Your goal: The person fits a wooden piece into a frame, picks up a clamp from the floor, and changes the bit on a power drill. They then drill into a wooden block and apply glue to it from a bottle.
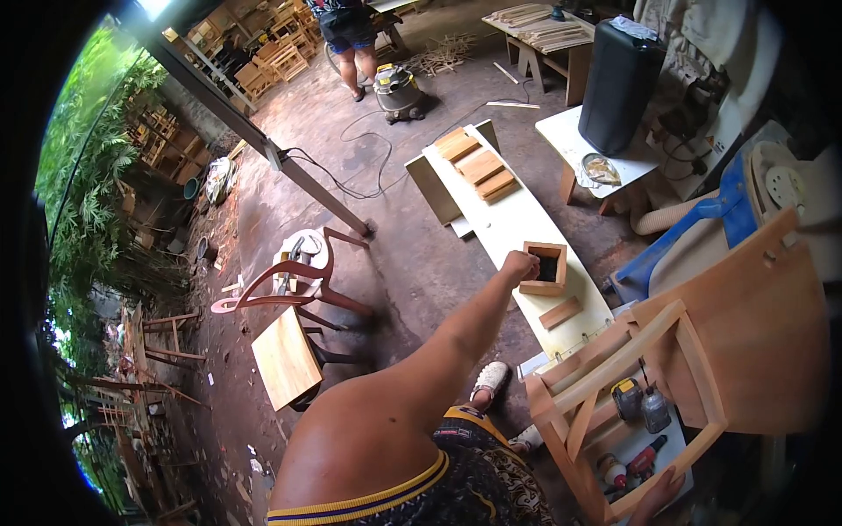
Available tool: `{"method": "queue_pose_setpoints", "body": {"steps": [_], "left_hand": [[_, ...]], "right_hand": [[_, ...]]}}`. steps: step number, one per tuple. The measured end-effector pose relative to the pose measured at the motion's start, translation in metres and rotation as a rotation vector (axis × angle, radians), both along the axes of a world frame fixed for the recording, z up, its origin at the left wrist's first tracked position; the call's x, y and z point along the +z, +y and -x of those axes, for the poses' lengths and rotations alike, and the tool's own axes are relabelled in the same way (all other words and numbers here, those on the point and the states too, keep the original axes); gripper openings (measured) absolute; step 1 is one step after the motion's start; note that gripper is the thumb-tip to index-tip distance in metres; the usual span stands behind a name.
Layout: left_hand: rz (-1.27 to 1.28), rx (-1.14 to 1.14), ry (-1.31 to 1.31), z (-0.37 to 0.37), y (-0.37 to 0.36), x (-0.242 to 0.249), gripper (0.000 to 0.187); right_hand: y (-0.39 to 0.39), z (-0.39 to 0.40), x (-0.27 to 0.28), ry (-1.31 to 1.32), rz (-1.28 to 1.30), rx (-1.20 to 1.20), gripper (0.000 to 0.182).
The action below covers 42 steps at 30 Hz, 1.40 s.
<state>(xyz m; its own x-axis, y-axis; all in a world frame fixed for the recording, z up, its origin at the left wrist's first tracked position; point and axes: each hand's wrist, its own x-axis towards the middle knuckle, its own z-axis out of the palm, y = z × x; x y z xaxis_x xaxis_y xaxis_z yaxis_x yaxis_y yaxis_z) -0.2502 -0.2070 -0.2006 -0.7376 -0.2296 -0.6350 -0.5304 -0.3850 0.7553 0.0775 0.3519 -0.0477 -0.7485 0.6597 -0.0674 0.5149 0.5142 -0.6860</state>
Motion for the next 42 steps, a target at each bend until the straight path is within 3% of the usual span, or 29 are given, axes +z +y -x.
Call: {"method": "queue_pose_setpoints", "body": {"steps": [4, 6, 7, 10, 11, 12, 14, 15, 16, 17, 18, 19, 20, 21, 23, 24, 26, 27, 28, 30, 36, 39, 42], "left_hand": [[0.035, -0.055, 0.046, -0.002, 0.0, -0.006, 0.016], [0.445, -0.182, -0.042, -0.018, 0.006, 0.012, 0.029], [0.464, -0.199, -0.044, -0.027, 0.008, 0.014, 0.04], [0.586, -0.304, 0.054, -0.065, 0.017, 0.016, 0.049], [0.837, -0.374, 0.123, -0.088, 0.026, 0.018, 0.051], [1.003, -0.523, 0.175, -0.113, 0.029, 0.015, 0.051], [1.111, -0.681, 0.284, -0.17, 0.026, -0.004, 0.05], [1.098, -0.738, 0.333, -0.208, 0.024, 0.003, 0.048], [1.044, -0.846, 0.237, -0.247, 0.029, 0.041, 0.047], [1.061, -0.956, 0.26, -0.281, 0.021, 0.04, 0.047], [1.068, -0.939, 0.325, -0.323, 0.019, 0.059, 0.044], [1.039, -1.143, 0.075, -0.348, 0.009, 0.07, 0.045], [1.066, -1.057, 0.14, -0.391, -0.025, 0.019, 0.045], [1.031, -1.011, 0.072, -0.429, -0.045, 0.003, 0.045], [1.014, -1.155, -0.119, -0.508, -0.09, -0.049, 0.04], [1.03, -1.271, -0.182, -0.537, -0.089, -0.028, 0.039], [1.163, -1.754, -0.276, -0.589, -0.092, -0.02, 0.051], [1.033, -1.73, -0.376, -0.608, -0.097, -0.02, 0.057], [0.964, -1.628, -0.465, -0.632, -0.108, -0.048, 0.05], [0.637, -0.708, -0.719, -0.629, -0.097, 0.0, 0.046], [0.563, -0.507, -0.43, -0.578, -0.19, -0.011, 0.05], [0.578, -0.427, -0.38, -0.544, -0.261, 0.019, 0.05], [0.657, -0.332, -0.341, -0.525, -0.331, 0.035, 0.048]], "right_hand": [[0.002, -0.001, 0.0, -0.024, -0.003, 0.036, 0.046], [0.004, -0.002, -0.002, -0.027, 0.037, 0.055, 0.051], [0.0, -0.002, 0.0, 0.001, 0.063, 0.052, 0.053], [0.003, 0.001, -0.012, 0.106, 0.169, 0.057, 0.062], [0.009, 0.0, -0.019, 0.135, 0.395, 0.056, 0.065], [0.003, 0.003, -0.018, 0.149, 0.182, 0.095, 0.065], [0.018, 0.003, -0.035, 0.087, 0.42, 0.097, 0.069], [0.007, 0.0, -0.031, 0.184, 0.323, 0.108, 0.069], [0.01, 0.001, -0.028, 0.182, 0.23, 0.199, 0.069], [0.006, 0.002, -0.024, 0.197, 0.232, 0.222, 0.069], [0.004, 0.002, -0.02, 0.24, 0.173, 0.259, 0.07], [-0.002, 0.004, -0.01, 0.282, 0.116, 0.293, 0.071], [-0.009, 0.004, 0.001, 0.328, 0.158, 0.311, 0.074], [-0.014, 0.005, 0.012, 0.328, 0.006, 0.366, 0.075], [-0.02, 0.009, 0.029, 0.335, -0.256, 0.473, 0.074], [-0.026, 0.013, 0.036, 0.346, -0.367, 0.516, 0.074], [-0.045, 0.025, 0.053, 0.432, -0.407, 0.598, 0.066], [-0.058, 0.035, 0.059, 0.434, -0.396, 0.66, 0.064], [-0.075, 0.043, 0.065, 0.43, -0.384, 0.719, 0.061], [-0.131, 0.063, 0.083, 0.489, -0.273, 0.87, 0.052], [-0.338, 0.117, 0.111, 0.418, -0.081, 1.265, 0.038], [-0.424, 0.136, 0.103, 0.252, -0.078, 1.473, 0.035], [-0.472, 0.142, 0.092, 0.154, -0.037, 1.523, 0.036]]}}
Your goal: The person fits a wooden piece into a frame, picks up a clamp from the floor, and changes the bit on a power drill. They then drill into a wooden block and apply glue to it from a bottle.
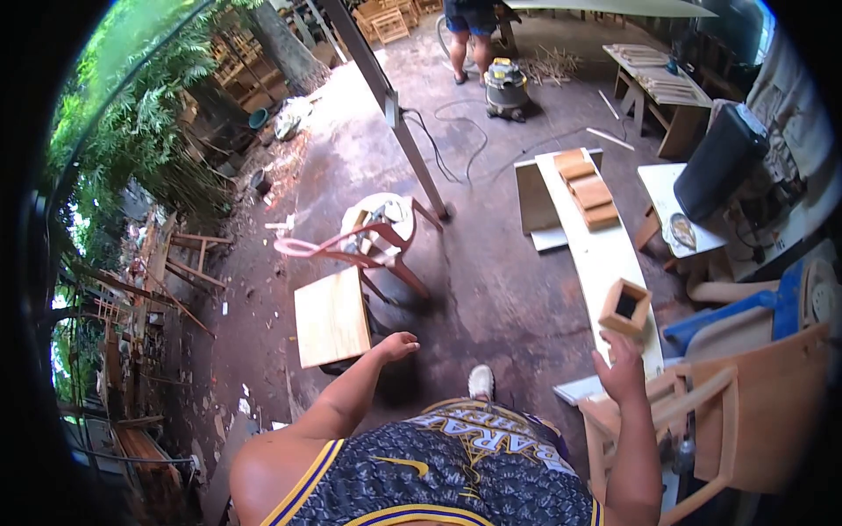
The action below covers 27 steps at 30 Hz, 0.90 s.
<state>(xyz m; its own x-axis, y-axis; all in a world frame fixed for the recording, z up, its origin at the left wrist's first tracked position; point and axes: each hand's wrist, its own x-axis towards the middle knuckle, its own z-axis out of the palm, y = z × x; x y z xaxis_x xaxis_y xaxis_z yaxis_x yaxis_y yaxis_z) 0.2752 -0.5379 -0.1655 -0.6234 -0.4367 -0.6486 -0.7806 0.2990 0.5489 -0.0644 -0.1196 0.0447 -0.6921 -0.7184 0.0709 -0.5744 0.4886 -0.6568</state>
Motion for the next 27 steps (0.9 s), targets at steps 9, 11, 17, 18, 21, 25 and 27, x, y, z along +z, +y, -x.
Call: {"method": "queue_pose_setpoints", "body": {"steps": [9, 11, 17, 18, 21, 25, 27], "left_hand": [[0.081, 0.124, 0.002, 0.042, -0.088, 0.005, 0.05], [0.063, 0.154, 0.043, 0.062, -0.074, 0.017, 0.05], [0.071, 0.109, -0.018, 0.094, -0.027, 0.038, 0.047], [0.062, 0.14, 0.015, 0.095, -0.023, 0.033, 0.046], [0.045, 0.173, -0.003, 0.096, -0.017, 0.047, 0.045], [0.06, 0.233, 0.007, 0.082, 0.008, 0.074, 0.046], [0.108, 0.325, 0.074, 0.061, 0.017, 0.072, 0.046]], "right_hand": [[-0.025, 0.061, -0.016, -0.117, -0.154, 0.016, 0.041], [-0.035, 0.088, -0.015, -0.167, -0.27, 0.131, 0.047], [-0.128, 0.177, -0.089, -0.251, -0.463, 0.624, 0.06], [-0.166, 0.185, -0.088, -0.252, -0.506, 0.657, 0.062], [-0.287, 0.198, -0.059, -0.045, -0.452, 0.823, 0.075], [-0.461, 0.19, 0.042, 0.171, -0.125, 0.811, 0.074], [-0.516, 0.185, 0.11, 0.274, -0.076, 0.74, 0.083]]}}
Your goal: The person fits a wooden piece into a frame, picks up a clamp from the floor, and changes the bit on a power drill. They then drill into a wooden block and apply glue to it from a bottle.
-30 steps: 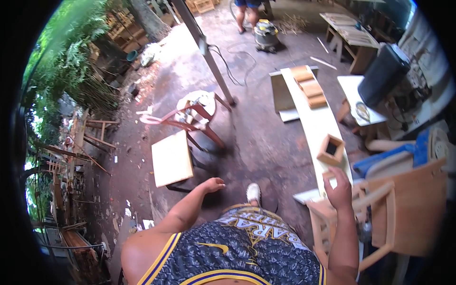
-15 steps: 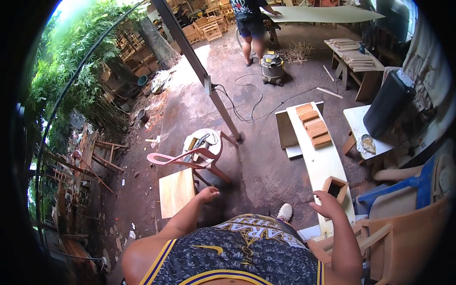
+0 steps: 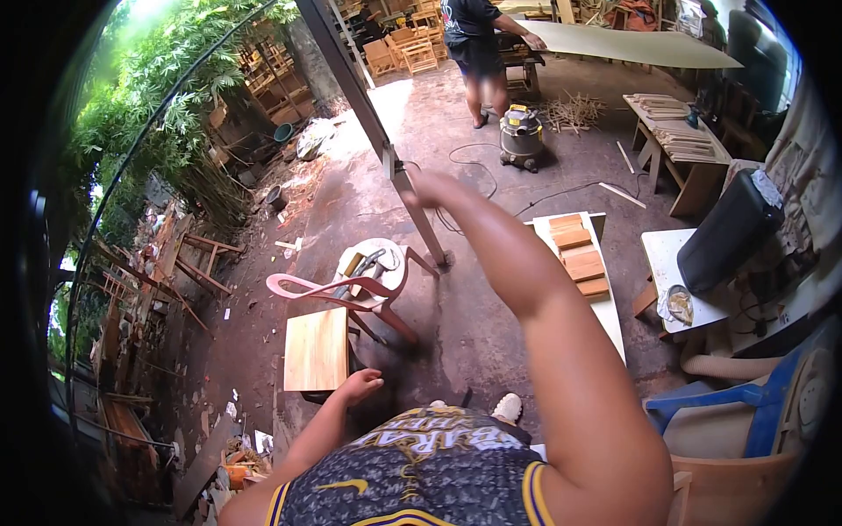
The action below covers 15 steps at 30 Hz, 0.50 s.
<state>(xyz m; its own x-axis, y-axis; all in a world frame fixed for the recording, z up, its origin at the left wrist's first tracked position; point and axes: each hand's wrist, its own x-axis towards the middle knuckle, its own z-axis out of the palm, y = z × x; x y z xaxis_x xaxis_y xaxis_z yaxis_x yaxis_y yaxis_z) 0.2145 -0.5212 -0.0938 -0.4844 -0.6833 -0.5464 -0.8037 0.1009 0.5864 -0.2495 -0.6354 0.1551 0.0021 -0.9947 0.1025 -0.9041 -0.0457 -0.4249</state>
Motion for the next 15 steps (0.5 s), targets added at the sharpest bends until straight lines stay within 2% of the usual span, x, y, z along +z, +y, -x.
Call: {"method": "queue_pose_setpoints", "body": {"steps": [2, 5, 7, 9, 10, 12, 13, 14, 15], "left_hand": [[0.025, 0.124, 0.012, -0.035, 0.014, -0.003, 0.048], [0.019, 0.245, -0.022, -0.097, 0.048, -0.018, 0.05], [-0.085, 0.318, -0.05, -0.151, 0.071, -0.05, 0.051], [-0.184, 0.301, -0.199, -0.196, 0.087, -0.072, 0.056], [-0.228, 0.29, -0.239, -0.204, 0.087, -0.077, 0.056], [-0.276, 0.266, -0.295, -0.227, 0.086, -0.083, 0.057], [-0.272, 0.27, -0.242, -0.232, 0.079, -0.089, 0.057], [-0.263, 0.274, -0.196, -0.237, 0.07, -0.089, 0.058], [-0.163, 0.153, -0.177, -0.242, 0.057, -0.094, 0.056]], "right_hand": [[-0.047, -0.003, 0.063, 0.063, -0.017, -0.102, 0.088], [-0.055, -0.005, 0.13, -0.057, 0.181, -0.161, 0.085], [-0.063, -0.008, 0.119, -0.1, 0.261, -0.091, 0.082], [-0.062, -0.019, 0.066, -0.096, 0.171, 0.052, 0.078], [-0.026, -0.036, 0.039, -0.047, 0.135, 0.05, 0.055], [0.012, -0.052, -0.078, -0.087, -0.049, 0.101, 0.046], [0.067, -0.067, -0.111, -0.204, -0.1, 0.1, 0.045], [0.098, -0.067, -0.207, -0.149, -0.233, 0.07, 0.05], [0.128, -0.067, -0.3, -0.084, -0.366, 0.048, 0.056]]}}
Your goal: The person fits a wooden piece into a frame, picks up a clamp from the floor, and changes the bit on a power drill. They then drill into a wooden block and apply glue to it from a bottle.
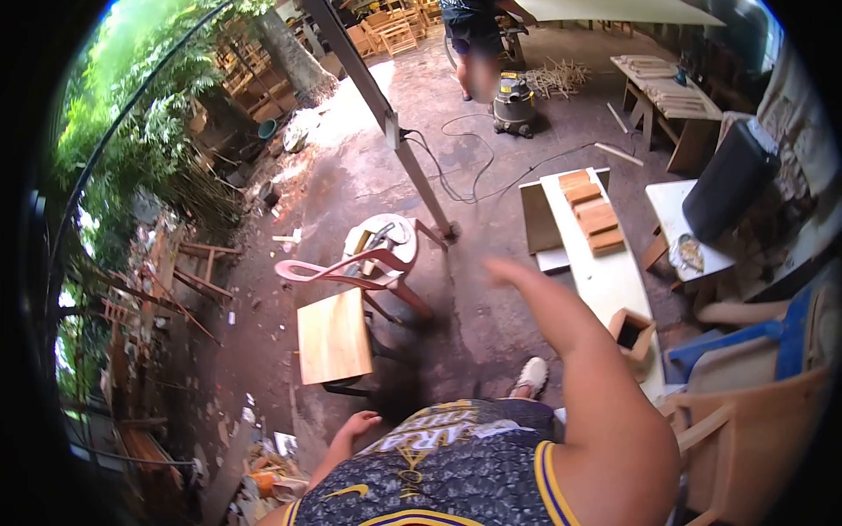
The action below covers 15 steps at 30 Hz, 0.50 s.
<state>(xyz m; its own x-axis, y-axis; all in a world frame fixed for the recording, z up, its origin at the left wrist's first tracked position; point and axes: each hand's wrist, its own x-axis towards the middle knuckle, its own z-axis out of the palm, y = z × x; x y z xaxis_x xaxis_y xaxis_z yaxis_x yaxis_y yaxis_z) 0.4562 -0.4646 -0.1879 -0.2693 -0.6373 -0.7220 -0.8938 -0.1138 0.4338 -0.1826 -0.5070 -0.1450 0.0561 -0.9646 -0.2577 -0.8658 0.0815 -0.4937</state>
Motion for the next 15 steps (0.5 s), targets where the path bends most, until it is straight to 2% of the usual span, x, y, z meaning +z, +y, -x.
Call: {"method": "queue_pose_setpoints", "body": {"steps": [1, 3, 4, 5, 6, 7, 8, 9, 10, 11, 12, 13, 14, 15], "left_hand": [[-0.126, 0.025, -0.016, 0.021, -0.01, 0.035, 0.057], [-0.092, -0.054, 0.016, 0.017, -0.038, 0.031, 0.058], [-0.074, -0.1, 0.038, 0.014, -0.054, 0.024, 0.056], [-0.051, -0.157, 0.009, 0.016, -0.071, 0.023, 0.054], [-0.031, -0.208, -0.013, 0.023, -0.083, 0.021, 0.052], [-0.005, -0.297, -0.062, 0.025, -0.102, 0.004, 0.05], [0.021, -0.382, -0.11, 0.027, -0.116, -0.013, 0.048], [-0.004, -0.498, -0.23, 0.062, -0.116, 0.015, 0.044], [0.011, -0.474, -0.119, 0.087, -0.118, 0.015, 0.044], [0.024, -0.449, -0.01, 0.109, -0.114, 0.014, 0.043], [0.088, -0.517, 0.077, 0.137, -0.109, 0.013, 0.042], [0.156, -0.585, 0.167, 0.17, -0.105, 0.012, 0.042], [0.098, -0.63, 0.178, 0.204, -0.099, 0.016, 0.043], [0.039, -0.675, 0.187, 0.234, -0.09, 0.02, 0.045]], "right_hand": [[0.059, -0.007, -0.058, -0.066, -0.136, -0.094, 0.059], [0.176, -0.032, -0.145, -0.081, -0.303, -0.302, 0.05], [0.232, -0.046, -0.163, -0.035, -0.438, -0.393, 0.05], [0.282, -0.069, -0.15, -0.193, -0.488, -0.594, 0.052], [0.322, -0.077, -0.209, -0.13, -0.594, -0.63, 0.05], [0.359, -0.1, -0.236, -0.132, -0.554, -0.708, 0.051], [0.374, -0.114, -0.239, -0.164, -0.542, -0.767, 0.05], [0.39, -0.129, -0.242, -0.196, -0.528, -0.825, 0.05], [0.387, -0.139, -0.23, -0.259, -0.54, -0.865, 0.048], [0.374, -0.139, -0.234, -0.153, -0.375, -0.763, 0.044], [0.354, -0.136, -0.25, -0.05, -0.213, -0.656, 0.041], [0.32, -0.124, -0.274, -0.124, -0.184, -0.705, 0.032], [0.272, -0.126, -0.182, -0.485, -0.076, -0.989, 0.032], [0.221, -0.123, -0.102, -0.726, 0.013, -0.99, 0.034]]}}
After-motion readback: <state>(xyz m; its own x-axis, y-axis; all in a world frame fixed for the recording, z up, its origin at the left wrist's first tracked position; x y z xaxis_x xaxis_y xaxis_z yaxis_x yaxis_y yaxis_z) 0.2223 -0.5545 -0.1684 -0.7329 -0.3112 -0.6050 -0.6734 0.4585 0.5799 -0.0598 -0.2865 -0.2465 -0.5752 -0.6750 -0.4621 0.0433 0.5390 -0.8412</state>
